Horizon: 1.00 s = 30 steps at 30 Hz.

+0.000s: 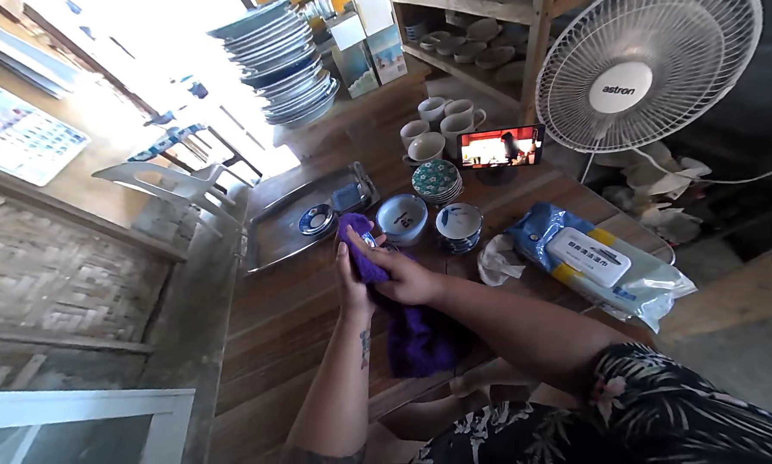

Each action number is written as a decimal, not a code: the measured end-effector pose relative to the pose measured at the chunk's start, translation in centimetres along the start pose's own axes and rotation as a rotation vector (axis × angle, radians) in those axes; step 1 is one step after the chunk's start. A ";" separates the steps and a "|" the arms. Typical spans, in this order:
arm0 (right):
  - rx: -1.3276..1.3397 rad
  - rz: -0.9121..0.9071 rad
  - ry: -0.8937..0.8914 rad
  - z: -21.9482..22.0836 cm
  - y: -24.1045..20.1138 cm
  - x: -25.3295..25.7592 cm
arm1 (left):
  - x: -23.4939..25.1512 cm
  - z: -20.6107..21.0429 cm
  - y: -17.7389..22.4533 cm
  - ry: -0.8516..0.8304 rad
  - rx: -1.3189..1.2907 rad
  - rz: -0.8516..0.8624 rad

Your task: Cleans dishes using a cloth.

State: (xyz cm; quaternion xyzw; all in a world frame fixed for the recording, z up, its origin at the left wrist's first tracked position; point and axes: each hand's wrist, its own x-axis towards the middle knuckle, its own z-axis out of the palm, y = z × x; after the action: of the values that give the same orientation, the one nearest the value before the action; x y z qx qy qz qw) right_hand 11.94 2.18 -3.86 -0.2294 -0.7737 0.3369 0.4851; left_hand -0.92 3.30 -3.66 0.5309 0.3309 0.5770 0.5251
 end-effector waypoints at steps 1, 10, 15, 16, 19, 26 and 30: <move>-0.001 0.016 -0.020 0.1 0.2 -0.1 | 0.2 -0.4 -0.1 -0.011 -0.029 0.006; -0.199 -0.041 -0.168 0.6 -0.1 0.2 | 1.0 -1.4 1.0 0.151 -0.033 0.132; -0.354 0.104 -0.196 0.6 -0.4 0.3 | 0.5 -0.7 0.8 0.104 0.140 0.292; -0.376 0.139 -0.202 0.6 -0.4 0.4 | 0.4 -0.5 0.8 0.098 0.187 0.294; -0.399 0.187 -0.176 0.7 0.0 0.4 | 0.4 -0.2 0.3 0.059 0.261 0.306; -0.306 -0.018 0.002 0.6 0.6 0.1 | -0.2 0.7 0.0 -0.008 0.145 0.071; -0.193 -0.088 -0.062 0.4 0.5 0.0 | -0.4 0.5 0.4 -0.010 -0.029 -0.087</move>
State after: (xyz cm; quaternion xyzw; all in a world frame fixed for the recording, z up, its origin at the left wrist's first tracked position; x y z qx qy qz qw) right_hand 11.58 2.39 -4.31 -0.2302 -0.8265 0.2464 0.4508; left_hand -0.59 2.76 -3.26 0.5111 0.3426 0.5560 0.5589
